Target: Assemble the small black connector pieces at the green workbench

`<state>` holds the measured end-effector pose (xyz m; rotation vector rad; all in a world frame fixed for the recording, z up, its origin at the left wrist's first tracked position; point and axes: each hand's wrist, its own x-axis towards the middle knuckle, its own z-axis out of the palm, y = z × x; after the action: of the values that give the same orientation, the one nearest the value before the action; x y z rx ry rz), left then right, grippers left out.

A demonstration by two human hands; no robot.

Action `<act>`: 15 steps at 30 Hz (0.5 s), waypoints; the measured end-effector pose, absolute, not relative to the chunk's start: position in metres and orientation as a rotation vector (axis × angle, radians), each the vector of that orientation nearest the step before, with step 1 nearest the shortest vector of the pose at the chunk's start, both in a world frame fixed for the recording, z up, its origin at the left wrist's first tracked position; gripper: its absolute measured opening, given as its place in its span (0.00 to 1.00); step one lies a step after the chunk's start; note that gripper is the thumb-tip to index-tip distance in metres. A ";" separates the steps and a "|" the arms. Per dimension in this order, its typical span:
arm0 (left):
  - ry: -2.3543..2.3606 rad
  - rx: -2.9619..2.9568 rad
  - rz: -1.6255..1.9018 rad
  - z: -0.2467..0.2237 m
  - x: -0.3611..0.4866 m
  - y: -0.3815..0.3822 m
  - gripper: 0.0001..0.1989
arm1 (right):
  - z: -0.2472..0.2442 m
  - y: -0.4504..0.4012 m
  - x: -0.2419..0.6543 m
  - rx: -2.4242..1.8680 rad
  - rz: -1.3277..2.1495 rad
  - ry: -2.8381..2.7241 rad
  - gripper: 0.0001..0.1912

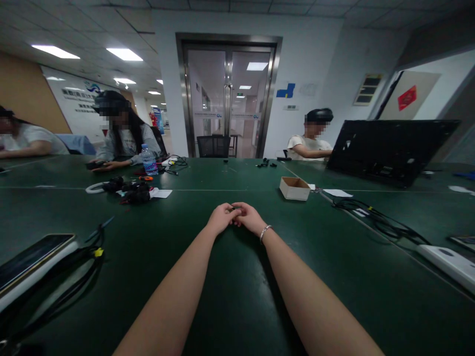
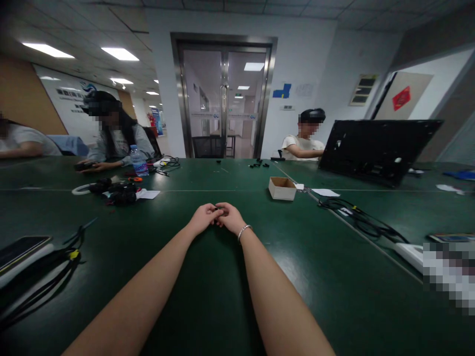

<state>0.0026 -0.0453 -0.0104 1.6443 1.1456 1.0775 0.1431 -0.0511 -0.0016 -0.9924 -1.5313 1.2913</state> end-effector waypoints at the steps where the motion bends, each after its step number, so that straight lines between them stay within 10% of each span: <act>1: 1.123 1.672 1.025 -0.009 0.001 -0.054 0.18 | -0.001 -0.059 0.147 -0.966 1.321 -1.551 0.21; 10: 0.967 1.919 0.583 0.038 -0.010 -0.211 0.38 | 0.021 -0.183 0.219 -1.021 1.528 -1.660 0.27; 15: 1.320 2.182 0.539 0.066 -0.091 -0.279 0.18 | 0.031 -0.246 0.294 -1.308 1.372 -1.558 0.28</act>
<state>-0.0908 -0.2793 0.0658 2.1819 1.3205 0.5389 0.2939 -0.2464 0.0313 -1.3079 -1.5584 1.3723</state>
